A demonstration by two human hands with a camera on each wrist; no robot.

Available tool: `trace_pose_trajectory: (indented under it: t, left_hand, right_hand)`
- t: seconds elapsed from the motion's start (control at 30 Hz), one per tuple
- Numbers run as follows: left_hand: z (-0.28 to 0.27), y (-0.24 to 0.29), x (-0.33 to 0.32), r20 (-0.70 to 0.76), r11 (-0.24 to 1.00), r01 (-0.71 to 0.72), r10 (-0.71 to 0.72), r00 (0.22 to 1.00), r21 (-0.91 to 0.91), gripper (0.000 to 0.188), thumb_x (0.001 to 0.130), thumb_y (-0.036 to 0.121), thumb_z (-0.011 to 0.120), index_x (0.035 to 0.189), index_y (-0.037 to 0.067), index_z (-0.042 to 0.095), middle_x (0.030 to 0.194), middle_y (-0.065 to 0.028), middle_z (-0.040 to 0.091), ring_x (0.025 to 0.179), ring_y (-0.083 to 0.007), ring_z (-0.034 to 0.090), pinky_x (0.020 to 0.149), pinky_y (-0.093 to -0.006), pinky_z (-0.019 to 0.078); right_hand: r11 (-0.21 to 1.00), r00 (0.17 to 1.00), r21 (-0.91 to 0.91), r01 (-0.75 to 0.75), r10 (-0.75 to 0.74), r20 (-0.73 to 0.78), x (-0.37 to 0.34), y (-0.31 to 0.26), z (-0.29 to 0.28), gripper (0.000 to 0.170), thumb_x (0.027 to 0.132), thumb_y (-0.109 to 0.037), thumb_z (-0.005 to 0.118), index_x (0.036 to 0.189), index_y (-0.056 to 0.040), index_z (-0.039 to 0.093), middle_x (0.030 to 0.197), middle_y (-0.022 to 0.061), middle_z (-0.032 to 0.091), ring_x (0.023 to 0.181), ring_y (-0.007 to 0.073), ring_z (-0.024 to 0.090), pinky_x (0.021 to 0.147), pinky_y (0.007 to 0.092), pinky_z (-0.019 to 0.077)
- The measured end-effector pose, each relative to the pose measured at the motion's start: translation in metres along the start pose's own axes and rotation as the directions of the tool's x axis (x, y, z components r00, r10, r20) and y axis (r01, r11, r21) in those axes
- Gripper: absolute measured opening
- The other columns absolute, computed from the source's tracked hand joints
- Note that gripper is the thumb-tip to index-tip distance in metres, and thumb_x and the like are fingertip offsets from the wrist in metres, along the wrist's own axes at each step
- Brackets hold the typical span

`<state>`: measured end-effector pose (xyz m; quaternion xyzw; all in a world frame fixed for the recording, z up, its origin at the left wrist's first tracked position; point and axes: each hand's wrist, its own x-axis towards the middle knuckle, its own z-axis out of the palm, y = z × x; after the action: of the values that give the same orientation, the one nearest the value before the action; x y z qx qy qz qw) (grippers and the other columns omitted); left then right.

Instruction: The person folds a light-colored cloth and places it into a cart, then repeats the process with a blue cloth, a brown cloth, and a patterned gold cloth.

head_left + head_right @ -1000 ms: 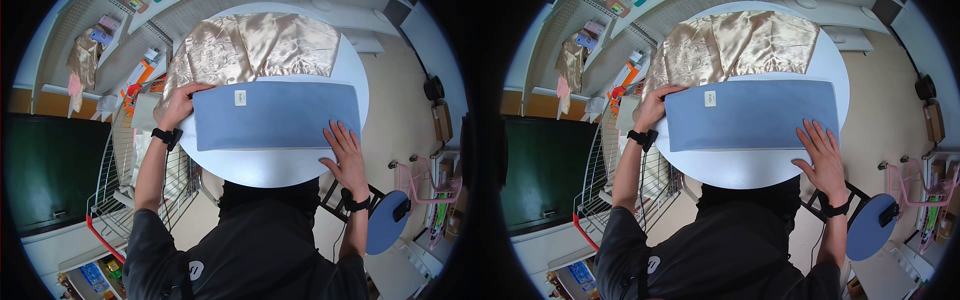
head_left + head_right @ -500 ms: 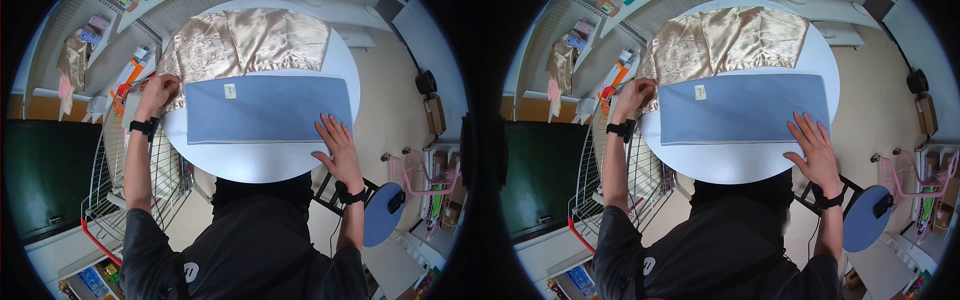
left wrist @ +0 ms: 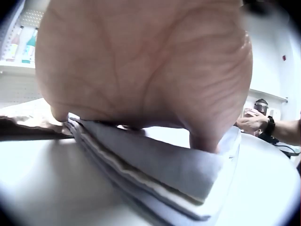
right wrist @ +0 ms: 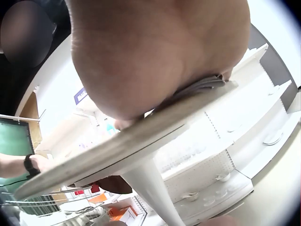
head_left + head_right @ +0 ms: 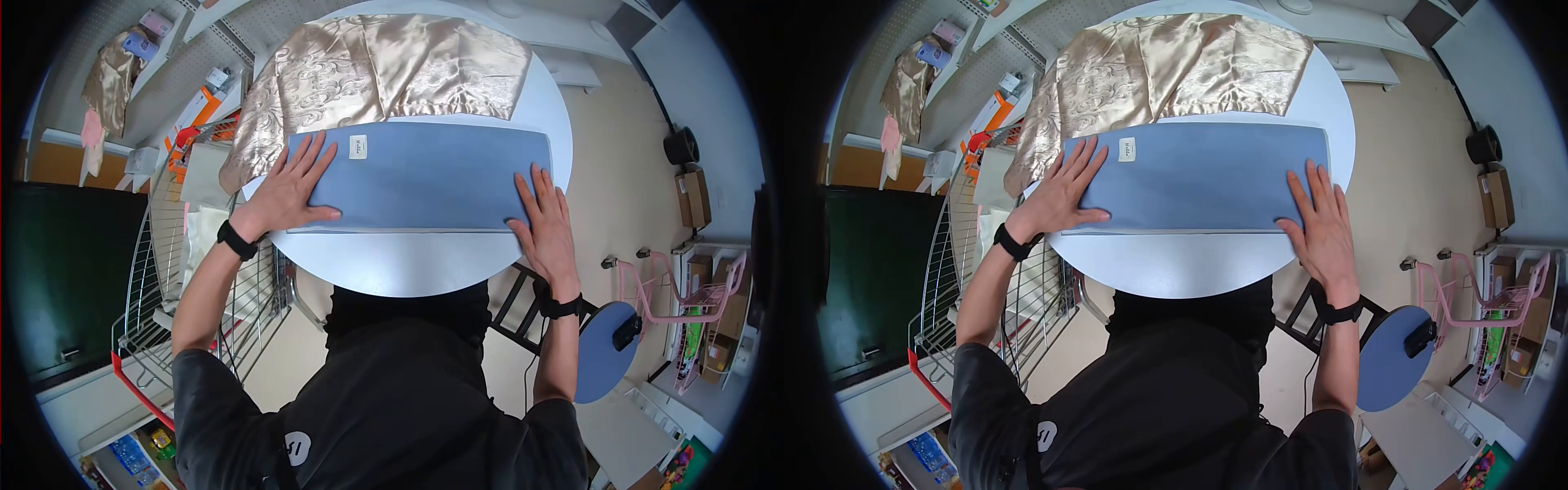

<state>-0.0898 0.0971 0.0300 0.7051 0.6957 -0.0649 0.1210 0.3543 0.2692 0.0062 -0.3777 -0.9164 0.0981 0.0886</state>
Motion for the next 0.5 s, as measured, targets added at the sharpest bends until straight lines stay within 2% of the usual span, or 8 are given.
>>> trace_pose_trajectory:
  t: [0.1, 0.2, 0.3, 0.33, 0.4, 0.43, 0.5]
  left_hand:
    - [-0.001, 0.001, -0.019, 0.035, 0.998, 0.069, -0.068, 0.997, -0.009, 0.122, 0.086, 0.08, 0.072, 0.177, 0.019, 0.018, 0.184, -0.0177, 0.009, 0.169, -0.0408, 0.011, 0.135, -0.0593, 0.0144]
    - [0.007, 0.013, -0.033, 0.004, 0.986, 0.167, -0.167, 0.986, 0.008, 0.11, 0.094, 0.074, 0.067, 0.177, 0.02, 0.019, 0.184, -0.0171, 0.01, 0.169, -0.0405, 0.01, 0.135, -0.059, 0.0151]
    - [0.027, 0.022, -0.045, -0.1, 0.972, 0.235, -0.234, 0.967, 0.003, 0.094, 0.105, 0.065, 0.058, 0.177, 0.019, 0.02, 0.184, -0.0164, 0.011, 0.169, -0.0393, 0.01, 0.135, -0.0576, 0.016]
    - [0.026, 0.031, -0.05, -0.115, 0.964, 0.265, -0.262, 0.958, 0.014, 0.083, 0.111, 0.059, 0.051, 0.175, 0.012, 0.025, 0.182, -0.0215, 0.016, 0.168, -0.0402, 0.014, 0.135, -0.0553, 0.0177]
    - [0.035, 0.035, -0.059, -0.208, 0.942, 0.288, -0.32, 0.924, -0.17, 0.082, 0.112, 0.052, 0.055, 0.174, 0.007, 0.026, 0.18, -0.0224, 0.022, 0.167, -0.0398, 0.02, 0.134, -0.053, 0.0207]
    - [0.039, 0.035, -0.061, -0.248, 0.921, 0.288, -0.353, 0.902, -0.262, 0.081, 0.112, 0.049, 0.056, 0.173, 0.005, 0.026, 0.179, -0.0228, 0.025, 0.167, -0.0396, 0.023, 0.134, -0.0519, 0.0222]
    - [0.045, 0.03, -0.063, -0.314, 0.743, 0.228, -0.511, 0.8, -0.629, 0.078, 0.112, 0.041, 0.059, 0.172, 0.001, 0.029, 0.175, -0.0233, 0.035, 0.163, -0.0376, 0.034, 0.13, -0.049, 0.0306]
  right_hand:
    - [0.999, 0.999, -0.028, -0.026, 0.025, -0.027, -0.003, 0.008, 0.017, 0.07, 0.109, -0.051, 0.058, 0.17, -0.0206, 0.042, 0.18, 0.0114, 0.028, 0.167, 0.0343, 0.024, 0.134, 0.0557, 0.0192]
    - [1.0, 0.999, -0.014, -0.027, 0.027, -0.03, -0.002, 0.008, 0.019, 0.07, 0.11, -0.055, 0.054, 0.17, -0.0205, 0.042, 0.181, 0.0118, 0.028, 0.167, 0.0343, 0.023, 0.135, 0.0558, 0.0162]
    - [1.0, 1.0, 0.026, 0.008, -0.009, 0.014, -0.002, 0.01, 0.007, 0.065, 0.11, -0.043, 0.059, 0.169, -0.0175, 0.044, 0.18, 0.0141, 0.029, 0.167, 0.0353, 0.024, 0.134, 0.0543, 0.0203]
    - [0.986, 1.0, 0.166, -0.004, 0.007, -0.019, 0.0, 0.014, 0.003, 0.064, 0.11, -0.038, 0.061, 0.168, -0.0158, 0.046, 0.178, 0.0153, 0.033, 0.164, 0.0352, 0.03, 0.132, 0.0531, 0.0247]
    - [0.9, 0.996, 0.435, -0.016, 0.053, -0.072, 0.002, 0.025, -0.006, 0.063, 0.108, -0.028, 0.066, 0.166, -0.0123, 0.048, 0.173, 0.0177, 0.042, 0.16, 0.0351, 0.04, 0.129, 0.0508, 0.0333]
    - [0.891, 0.987, 0.451, -0.06, 0.119, -0.105, 0.004, 0.029, -0.011, 0.063, 0.107, -0.025, 0.068, 0.165, -0.0106, 0.049, 0.169, 0.0182, 0.048, 0.155, 0.0348, 0.046, 0.126, 0.0498, 0.0378]
    - [0.862, 0.951, 0.485, -0.15, 0.259, -0.167, 0.01, 0.039, -0.019, 0.064, 0.104, -0.018, 0.072, 0.163, -0.0073, 0.05, 0.16, 0.0193, 0.059, 0.144, 0.0342, 0.059, 0.119, 0.0476, 0.0467]
